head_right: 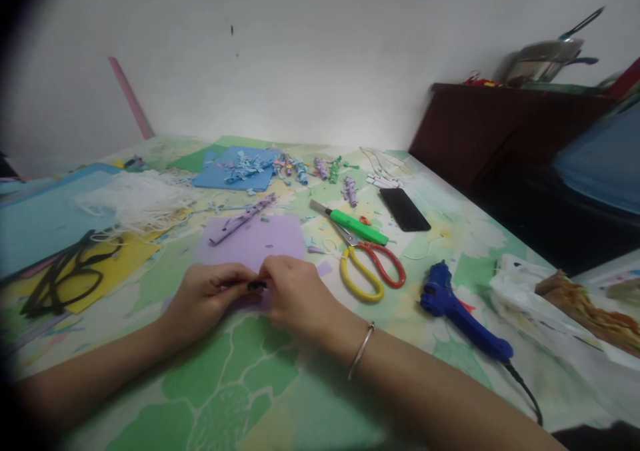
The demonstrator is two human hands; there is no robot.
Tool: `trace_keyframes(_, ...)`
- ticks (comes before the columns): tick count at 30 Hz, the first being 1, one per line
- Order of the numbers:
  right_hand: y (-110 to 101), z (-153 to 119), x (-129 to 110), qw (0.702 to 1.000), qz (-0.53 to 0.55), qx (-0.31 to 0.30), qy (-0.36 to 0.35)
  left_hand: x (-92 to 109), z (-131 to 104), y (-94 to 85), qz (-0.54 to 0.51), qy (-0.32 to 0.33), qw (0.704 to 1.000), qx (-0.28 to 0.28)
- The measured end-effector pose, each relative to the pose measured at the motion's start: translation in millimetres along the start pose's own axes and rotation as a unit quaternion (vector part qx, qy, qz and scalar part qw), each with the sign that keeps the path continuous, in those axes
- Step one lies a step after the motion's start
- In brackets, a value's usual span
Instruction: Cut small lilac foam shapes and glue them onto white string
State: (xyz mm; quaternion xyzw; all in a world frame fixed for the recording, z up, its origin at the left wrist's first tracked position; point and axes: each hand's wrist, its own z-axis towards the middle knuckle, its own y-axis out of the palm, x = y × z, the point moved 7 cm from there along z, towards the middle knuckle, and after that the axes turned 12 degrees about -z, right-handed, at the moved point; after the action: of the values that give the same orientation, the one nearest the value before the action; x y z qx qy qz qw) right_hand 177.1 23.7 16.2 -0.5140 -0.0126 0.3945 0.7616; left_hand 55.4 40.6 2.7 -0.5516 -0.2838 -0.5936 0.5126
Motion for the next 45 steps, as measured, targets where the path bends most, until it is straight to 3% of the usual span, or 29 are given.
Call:
trace_keyframes(6, -14.1, -2.0, 5.7, 0.999, -0.023, 0.005, -0.043, 3.4, 1.4, 6.0, -0.103, -0.032, 0.993, -0.039)
trace_keyframes(11, -16.2, -3.9, -3.6, 0.994, -0.050, -0.013, -0.098, -14.5, 3.5, 11.4, -0.253, -0.160, 0.952, -0.059)
trace_keyframes(13, -24.4, 0.8, 3.3, 0.992, -0.116, 0.001, -0.055, -20.0, 3.7, 9.4, -0.268, -0.184, 0.945, -0.046)
trace_keyframes(16, -51.8, 5.4, 37.1, 0.965, -0.244, 0.004, 0.097, -24.5, 4.1, 1.3, -0.253, -0.200, 0.946, -0.004)
trace_keyframes(17, -57.7, 0.9, 60.9, 0.922, -0.321, -0.070, 0.204, -24.4, 4.3, -1.3, -0.252, -0.201, 0.947, 0.008)
trace_keyframes(18, -66.5, -3.1, 76.6, 0.900, -0.342, -0.101, 0.252, -23.4, 4.8, -3.1, -0.252, -0.199, 0.947, 0.014)
trace_keyframes(21, -83.4, -14.6, 112.2, 0.865, -0.351, -0.168, 0.319, -20.2, 6.1, -4.6, -0.259, -0.195, 0.946, 0.010)
trace_keyframes(26, -81.8, -24.9, 136.6, 0.857, -0.312, -0.225, 0.342, -23.9, 6.0, -9.0, -0.278, -0.200, 0.939, 0.036)
trace_keyframes(36, -83.9, -27.7, 143.2, 0.871, -0.180, -0.203, 0.409, -22.1, 6.5, -16.1, -0.281, -0.177, 0.941, 0.060)
trace_keyframes(40, -87.4, -24.2, 138.6, 0.893, -0.019, -0.171, 0.416, -18.9, 9.8, -22.4, -0.303, -0.137, 0.939, 0.083)
trace_keyframes(43, -83.9, -19.8, 123.0, 0.902, 0.124, -0.153, 0.385, -18.0, 12.5, -24.9, -0.311, -0.127, 0.938, 0.083)
trace_keyframes(45, -83.3, -15.4, 110.0, 0.913, 0.163, -0.122, 0.354, -17.1, 13.7, -26.2, -0.295, -0.121, 0.945, 0.076)
